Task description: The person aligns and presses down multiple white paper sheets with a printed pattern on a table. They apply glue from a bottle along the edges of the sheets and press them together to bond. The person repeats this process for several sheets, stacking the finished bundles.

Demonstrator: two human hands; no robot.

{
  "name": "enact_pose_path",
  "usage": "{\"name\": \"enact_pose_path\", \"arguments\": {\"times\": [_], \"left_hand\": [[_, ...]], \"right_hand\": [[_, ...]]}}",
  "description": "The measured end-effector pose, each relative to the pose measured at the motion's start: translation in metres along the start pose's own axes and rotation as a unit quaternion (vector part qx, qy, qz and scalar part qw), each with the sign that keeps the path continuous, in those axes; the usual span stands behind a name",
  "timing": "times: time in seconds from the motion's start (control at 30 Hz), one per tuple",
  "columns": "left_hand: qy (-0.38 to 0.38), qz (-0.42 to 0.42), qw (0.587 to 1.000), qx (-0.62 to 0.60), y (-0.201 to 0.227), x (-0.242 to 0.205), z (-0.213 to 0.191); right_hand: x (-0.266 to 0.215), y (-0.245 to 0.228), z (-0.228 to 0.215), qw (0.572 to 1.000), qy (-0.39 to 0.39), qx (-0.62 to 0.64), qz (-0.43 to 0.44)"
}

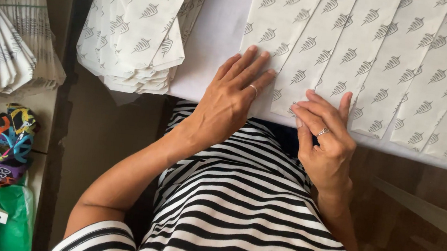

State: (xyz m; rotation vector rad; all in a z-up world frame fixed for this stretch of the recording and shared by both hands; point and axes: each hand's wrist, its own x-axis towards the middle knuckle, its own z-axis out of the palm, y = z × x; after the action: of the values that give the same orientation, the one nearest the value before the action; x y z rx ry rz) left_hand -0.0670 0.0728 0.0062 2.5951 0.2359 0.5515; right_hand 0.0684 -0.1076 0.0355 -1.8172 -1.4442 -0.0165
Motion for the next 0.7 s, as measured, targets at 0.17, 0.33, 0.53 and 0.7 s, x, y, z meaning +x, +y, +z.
{"name": "enact_pose_path", "arguments": {"times": [0.17,0.33,0.53,0.7], "left_hand": [[0.04,0.022,0.998,0.032,-0.005,0.008,0.005],[0.133,0.07,0.987,-0.059,0.001,-0.003,-0.021],[0.138,0.083,0.979,-0.125,-0.011,-0.026,-0.028],[0.166,0.086,0.973,-0.134,-0.01,-0.025,-0.024]], "right_hand": [[-0.001,0.0,0.0,1.0,-0.012,0.005,-0.008],[0.011,-0.008,0.005,0.999,0.013,0.017,-0.025],[0.023,-0.018,0.035,0.994,0.006,0.061,-0.094],[0.024,-0.012,0.04,0.994,0.008,0.046,-0.1]]}}
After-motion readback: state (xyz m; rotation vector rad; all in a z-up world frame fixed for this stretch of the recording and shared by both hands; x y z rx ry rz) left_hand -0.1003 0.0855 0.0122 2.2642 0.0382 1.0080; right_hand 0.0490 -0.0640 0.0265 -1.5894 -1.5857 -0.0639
